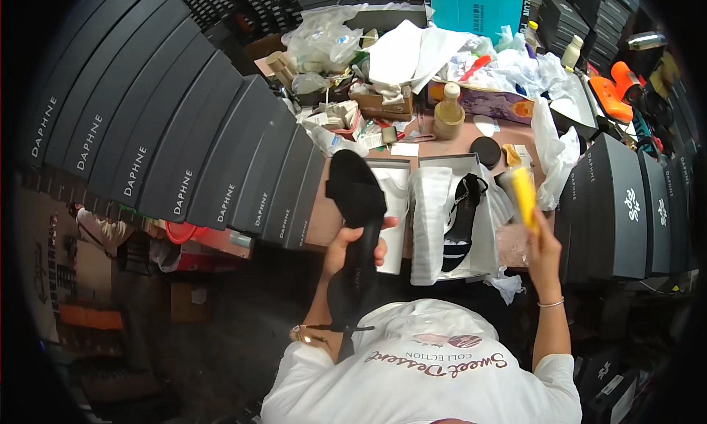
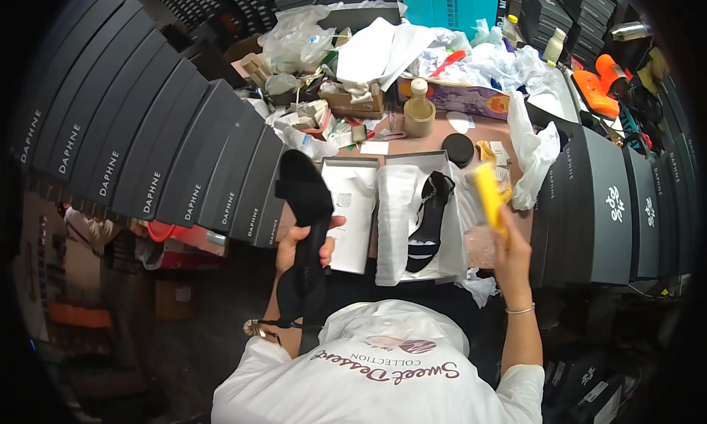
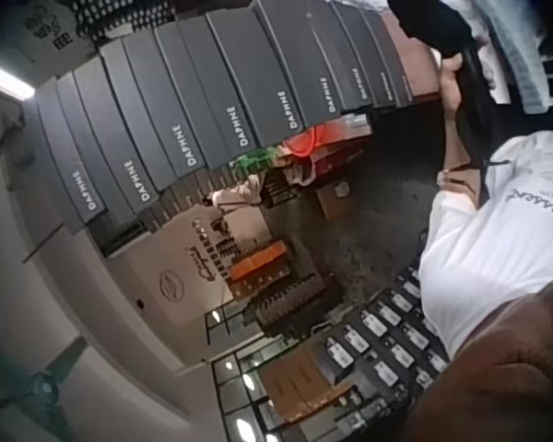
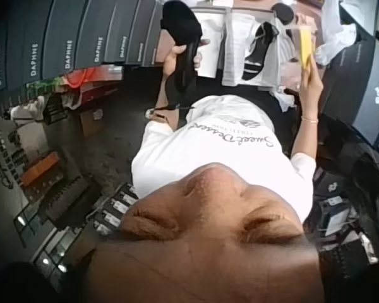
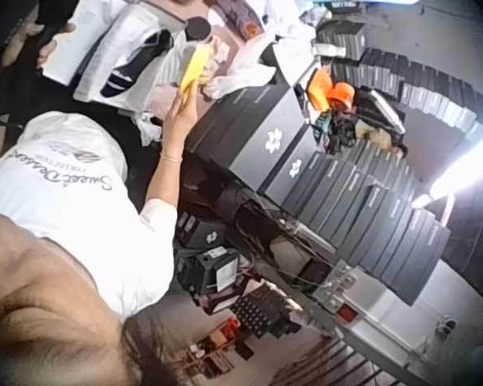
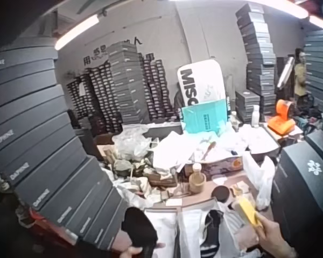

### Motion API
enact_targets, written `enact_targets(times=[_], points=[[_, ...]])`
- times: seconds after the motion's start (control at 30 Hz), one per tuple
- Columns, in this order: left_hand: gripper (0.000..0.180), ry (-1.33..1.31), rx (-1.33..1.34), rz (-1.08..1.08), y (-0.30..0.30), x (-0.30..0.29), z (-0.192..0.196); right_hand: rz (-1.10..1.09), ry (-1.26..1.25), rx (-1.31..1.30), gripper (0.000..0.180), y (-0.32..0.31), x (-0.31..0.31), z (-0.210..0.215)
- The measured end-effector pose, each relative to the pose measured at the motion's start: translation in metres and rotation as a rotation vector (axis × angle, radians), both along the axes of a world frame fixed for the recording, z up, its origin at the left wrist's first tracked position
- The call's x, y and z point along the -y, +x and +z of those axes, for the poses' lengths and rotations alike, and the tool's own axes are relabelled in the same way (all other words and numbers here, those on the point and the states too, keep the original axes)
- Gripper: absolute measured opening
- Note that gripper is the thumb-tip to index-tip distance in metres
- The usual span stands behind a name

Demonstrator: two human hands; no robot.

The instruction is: Cleaning high-heeled shoes with a brush and packing them into boxes with tissue paper and foam.

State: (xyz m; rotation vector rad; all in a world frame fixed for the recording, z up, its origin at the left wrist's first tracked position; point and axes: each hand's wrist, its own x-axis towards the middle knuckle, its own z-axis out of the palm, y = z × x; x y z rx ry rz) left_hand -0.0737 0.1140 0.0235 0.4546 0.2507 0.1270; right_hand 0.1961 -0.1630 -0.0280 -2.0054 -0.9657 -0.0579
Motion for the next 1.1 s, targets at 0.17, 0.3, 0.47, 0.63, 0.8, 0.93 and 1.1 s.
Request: enact_targets(times=[0.17, 0.3, 0.47, 0.63, 0.8, 0.93, 1.1], points=[[0.047, 0.181, -0.139, -0.018, 0.020, 0.022, -0.014, 0.062, 0.158, -0.250, 0.045, -0.033, -0.019, 0.047], [0.048, 0.377, -0.244, -0.190, 0.027, 0.043, -0.008, 0.414, -0.150, 0.310, 0.051, -0.055, -0.053, 0.058], [0.042, 0.275, -0.200, -0.248, 0.012, 0.044, -0.018, -0.119, -0.132, 0.194, 0.043, 0.031, -0.012, 0.007], [0.054, -0.147, -0.230, -0.133, 0.006, 0.037, -0.042, -0.401, -0.304, -0.116, 0.043, 0.060, 0.032, -0.056], [0.056, -0.196, -0.276, -0.087, 0.018, 0.034, -0.035, -0.561, -0.359, 0.015, 0.050, 0.078, 0.043, -0.127], [0.056, -0.163, -0.219, 0.268, 0.017, 0.019, -0.064, -0.344, -0.467, 0.156, 0.040, 0.054, 0.031, -0.084], [0.055, 0.106, -0.388, 0.266, 0.033, -0.025, -0.106, 0.293, -0.852, -0.163, 0.026, -0.013, 0.046, -0.077]])
